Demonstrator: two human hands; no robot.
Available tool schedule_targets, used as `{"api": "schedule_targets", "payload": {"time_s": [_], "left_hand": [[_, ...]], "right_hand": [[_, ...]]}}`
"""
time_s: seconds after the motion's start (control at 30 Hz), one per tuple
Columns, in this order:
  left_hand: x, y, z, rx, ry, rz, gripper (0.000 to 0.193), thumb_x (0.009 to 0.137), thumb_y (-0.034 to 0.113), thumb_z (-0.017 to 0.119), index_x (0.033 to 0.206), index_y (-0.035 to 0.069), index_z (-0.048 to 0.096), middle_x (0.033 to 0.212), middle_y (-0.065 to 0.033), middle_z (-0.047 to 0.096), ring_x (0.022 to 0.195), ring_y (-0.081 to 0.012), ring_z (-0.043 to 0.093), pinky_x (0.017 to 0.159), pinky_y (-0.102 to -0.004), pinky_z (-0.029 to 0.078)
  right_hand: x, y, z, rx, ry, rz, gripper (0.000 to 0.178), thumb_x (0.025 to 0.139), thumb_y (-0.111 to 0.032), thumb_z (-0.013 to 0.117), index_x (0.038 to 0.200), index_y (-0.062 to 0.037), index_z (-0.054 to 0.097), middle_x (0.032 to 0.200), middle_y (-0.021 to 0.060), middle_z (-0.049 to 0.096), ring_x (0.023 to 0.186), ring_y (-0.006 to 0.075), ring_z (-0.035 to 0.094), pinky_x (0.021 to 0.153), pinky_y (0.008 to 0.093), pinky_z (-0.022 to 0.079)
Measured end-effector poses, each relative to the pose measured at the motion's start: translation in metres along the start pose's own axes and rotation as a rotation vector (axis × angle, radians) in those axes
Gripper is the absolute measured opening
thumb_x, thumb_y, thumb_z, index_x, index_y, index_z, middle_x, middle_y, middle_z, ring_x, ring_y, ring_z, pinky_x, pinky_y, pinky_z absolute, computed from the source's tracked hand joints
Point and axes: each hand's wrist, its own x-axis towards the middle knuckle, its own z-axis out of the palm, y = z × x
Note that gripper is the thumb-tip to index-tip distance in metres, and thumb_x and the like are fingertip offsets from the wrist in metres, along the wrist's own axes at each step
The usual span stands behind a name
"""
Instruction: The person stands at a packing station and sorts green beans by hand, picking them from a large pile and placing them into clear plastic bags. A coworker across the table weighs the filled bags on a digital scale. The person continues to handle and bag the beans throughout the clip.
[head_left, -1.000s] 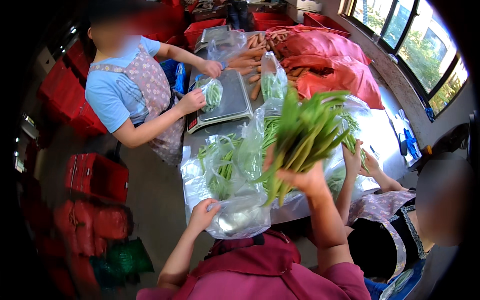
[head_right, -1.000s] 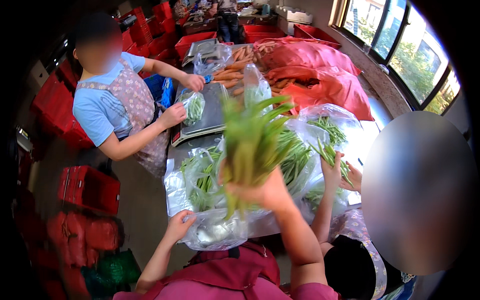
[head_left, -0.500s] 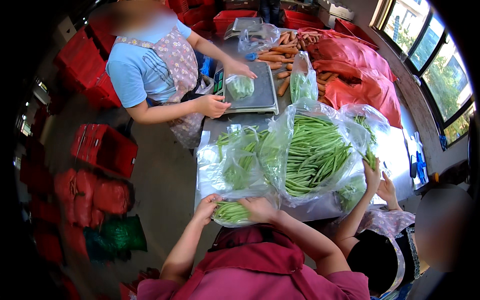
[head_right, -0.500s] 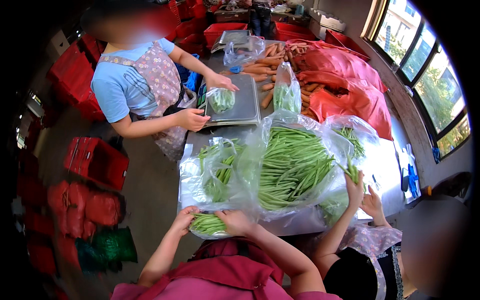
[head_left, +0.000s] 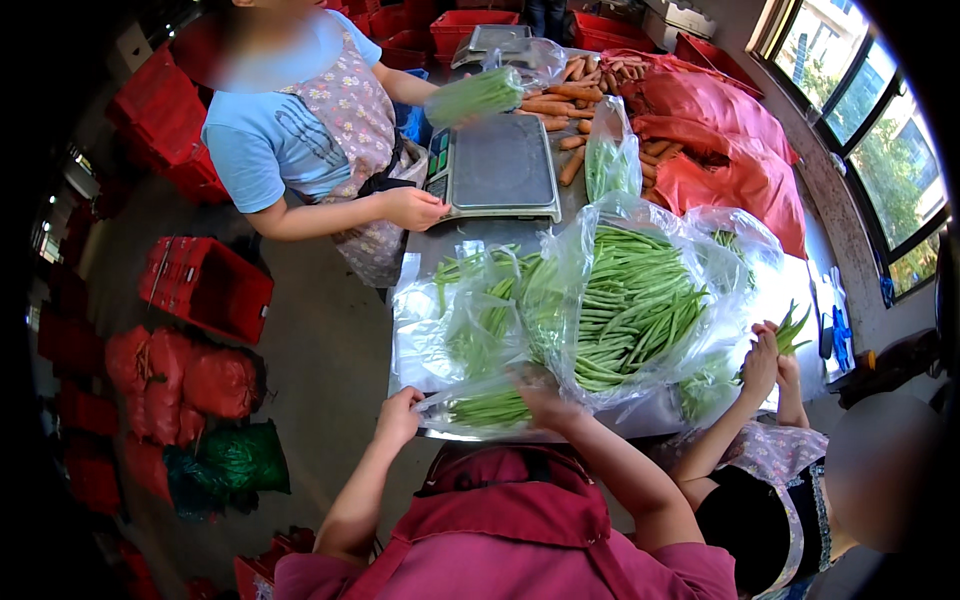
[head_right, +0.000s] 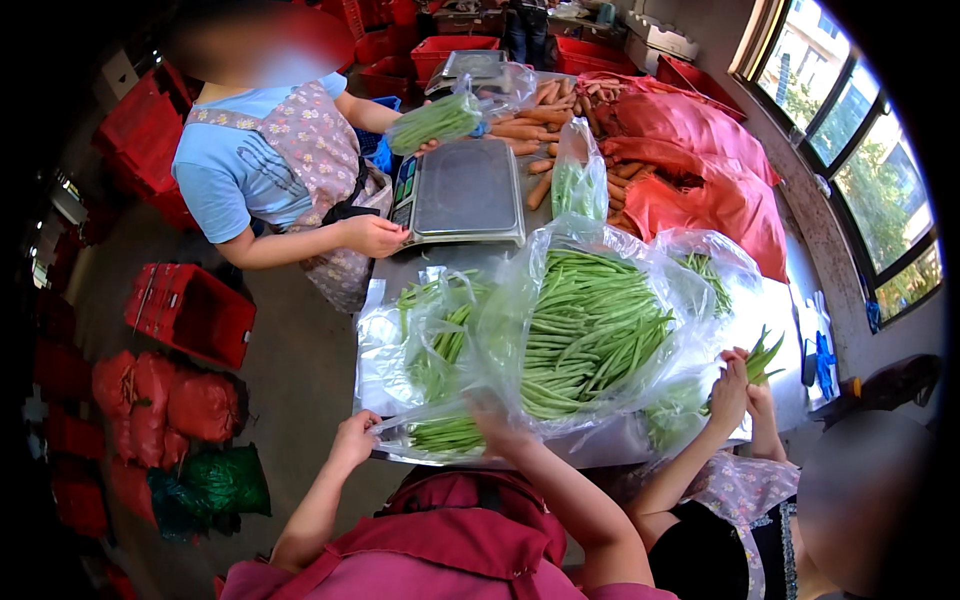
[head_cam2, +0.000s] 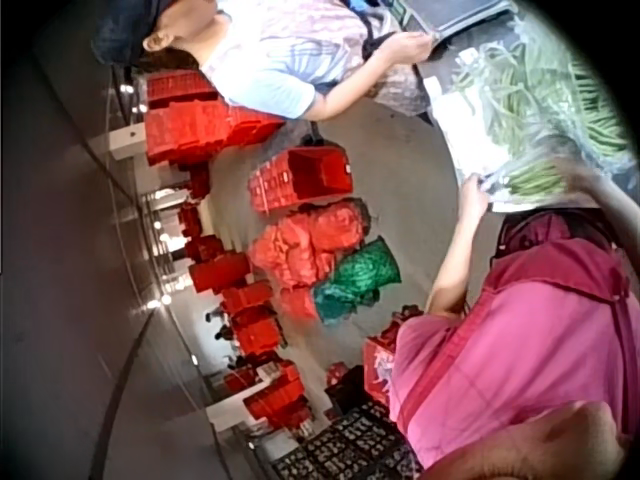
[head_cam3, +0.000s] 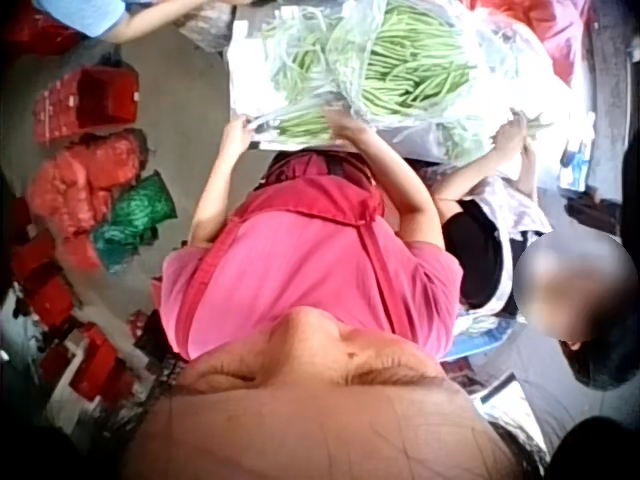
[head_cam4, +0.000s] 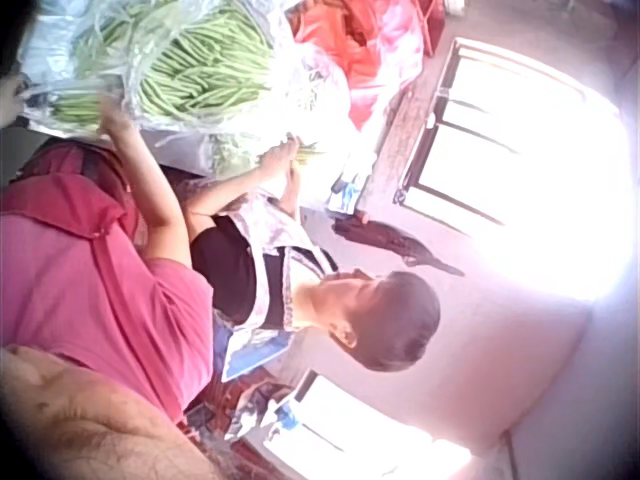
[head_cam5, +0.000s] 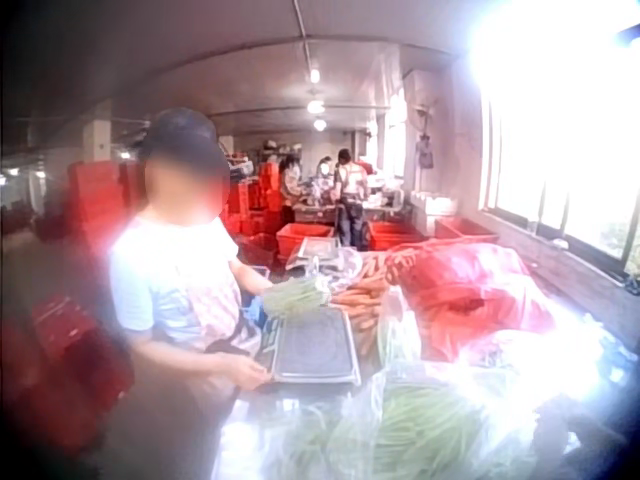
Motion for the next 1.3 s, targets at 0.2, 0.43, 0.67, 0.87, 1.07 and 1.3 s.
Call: {"api": "schedule_targets", "payload": {"time_s": [0.2, 0.43, 0.67, 0.87, 1.07, 1.3], "left_hand": [[-0.021, 0.063, -0.049, -0.845, -0.108, -0.129, 0.017, 0.088, -0.004, 0.05, 0.104, 0.001, 0.054, 0.081, -0.0073, 0.059, 0.067, -0.0156, 0.063, 0.058, -0.0269, 0.049], [-0.026, 0.061, -0.047, -1.307, -0.462, -0.285, 0.021, 0.095, 0.012, 0.051, 0.115, 0.006, 0.05, 0.079, -0.0043, 0.054, 0.048, -0.0071, 0.039, 0.046, -0.0209, 0.034], [-0.023, 0.079, -0.034, -1.223, -0.424, -0.168, 0.03, 0.097, 0.019, 0.048, 0.123, 0.004, 0.046, 0.097, -0.0103, 0.058, 0.053, -0.0075, 0.044, 0.047, -0.0207, 0.036], [-0.026, 0.08, -0.027, -1.134, -0.368, -0.126, 0.029, 0.096, 0.017, 0.049, 0.121, 0.003, 0.049, 0.1, -0.0102, 0.059, 0.055, -0.0066, 0.045, 0.049, -0.0209, 0.039], [-0.021, 0.085, -0.018, -1.109, -0.39, -0.137, 0.026, 0.095, 0.015, 0.05, 0.118, 0.004, 0.051, 0.096, -0.0098, 0.06, 0.056, -0.0061, 0.045, 0.05, -0.0204, 0.038], [-0.025, 0.088, -0.01, -1.108, -0.405, -0.119, 0.025, 0.094, 0.013, 0.052, 0.117, 0.003, 0.052, 0.095, -0.0096, 0.06, 0.057, -0.0061, 0.047, 0.05, -0.02, 0.037]], "right_hand": [[-0.032, -0.026, -0.077, 0.217, -0.244, 0.068, 0.125, 0.055, -0.023, 0.087, 0.149, -0.0083, 0.006, 0.12, 0.0288, 0.054, 0.115, 0.043, 0.05, 0.096, 0.0454, 0.041], [-0.038, -0.027, -0.073, 0.179, -0.364, 0.173, 0.108, 0.057, -0.025, 0.085, 0.143, -0.004, 0.022, 0.107, 0.0256, 0.06, 0.101, 0.04, 0.059, 0.085, 0.0438, 0.048], [-0.054, -0.043, -0.1, 0.24, -0.158, -0.047, 0.07, 0.075, -0.039, 0.071, 0.132, -0.0073, 0.045, 0.109, 0.0201, 0.061, 0.095, 0.0363, 0.062, 0.081, 0.0416, 0.05], [-0.044, 0.018, -0.215, 0.46, 0.236, 0.254, 0.03, 0.08, -0.021, 0.065, 0.105, -0.0048, 0.064, 0.098, 0.0153, 0.066, 0.087, 0.0301, 0.065, 0.074, 0.0386, 0.051], [-0.006, -0.005, -0.14, 0.833, 0.409, 0.143, 0.055, 0.08, 0.0, 0.054, 0.133, 0.0052, 0.04, 0.129, 0.0262, 0.047, 0.102, 0.0342, 0.06, 0.084, 0.0367, 0.051], [0.017, -0.009, -0.115, 0.461, 0.493, 0.026, 0.05, 0.075, 0.004, 0.049, 0.124, 0.0107, 0.046, 0.121, 0.0286, 0.05, 0.111, 0.0415, 0.052, 0.092, 0.039, 0.047]]}}
